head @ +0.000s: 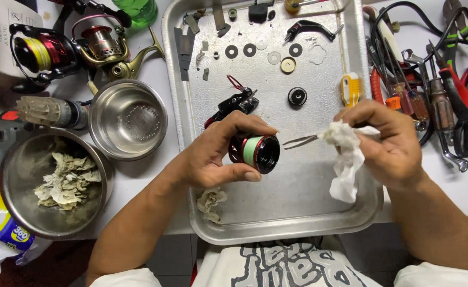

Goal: The person is reassembling a fishing reel, cleaning individual components with a cloth, applying lubricant from a bottle, and using a brush to spread it before carefully fitting the parts back together.

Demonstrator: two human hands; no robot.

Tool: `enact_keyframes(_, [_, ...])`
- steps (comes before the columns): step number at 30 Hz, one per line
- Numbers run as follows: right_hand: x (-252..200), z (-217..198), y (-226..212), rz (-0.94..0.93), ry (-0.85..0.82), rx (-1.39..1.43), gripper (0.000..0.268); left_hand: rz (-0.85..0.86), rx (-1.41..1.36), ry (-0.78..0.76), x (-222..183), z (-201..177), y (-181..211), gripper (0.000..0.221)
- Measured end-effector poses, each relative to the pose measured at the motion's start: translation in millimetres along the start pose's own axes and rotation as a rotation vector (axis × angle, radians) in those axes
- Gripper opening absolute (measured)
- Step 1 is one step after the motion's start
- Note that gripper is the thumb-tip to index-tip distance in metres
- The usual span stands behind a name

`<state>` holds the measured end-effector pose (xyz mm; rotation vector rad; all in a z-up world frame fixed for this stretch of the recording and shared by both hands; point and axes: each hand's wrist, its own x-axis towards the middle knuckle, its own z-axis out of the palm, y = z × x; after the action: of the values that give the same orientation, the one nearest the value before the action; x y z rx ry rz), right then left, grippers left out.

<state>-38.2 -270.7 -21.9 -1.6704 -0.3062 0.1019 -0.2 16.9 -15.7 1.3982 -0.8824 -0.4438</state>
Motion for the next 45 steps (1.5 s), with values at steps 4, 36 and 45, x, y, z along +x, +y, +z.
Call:
enact_keyframes(4, [3.8, 5.5, -5.5, 0.012, 0.095, -0.206, 0.017, -0.049, -0.124, -0.002, -0.4, 1.5, -0.3, 0.050])
enact_keyframes(36, [9.9, 20.3, -20.2, -0.234, 0.131, -0.286, 0.018, 0.113, -0.507, -0.310, 7.4, 30.6, 34.3, 0.038])
enact_keyframes(45, [11.3, 20.1, -21.0, -0.267, 0.100, -0.390, 0.017, -0.093, -0.429, -0.151, 7.4, 25.3, 10.2, 0.045])
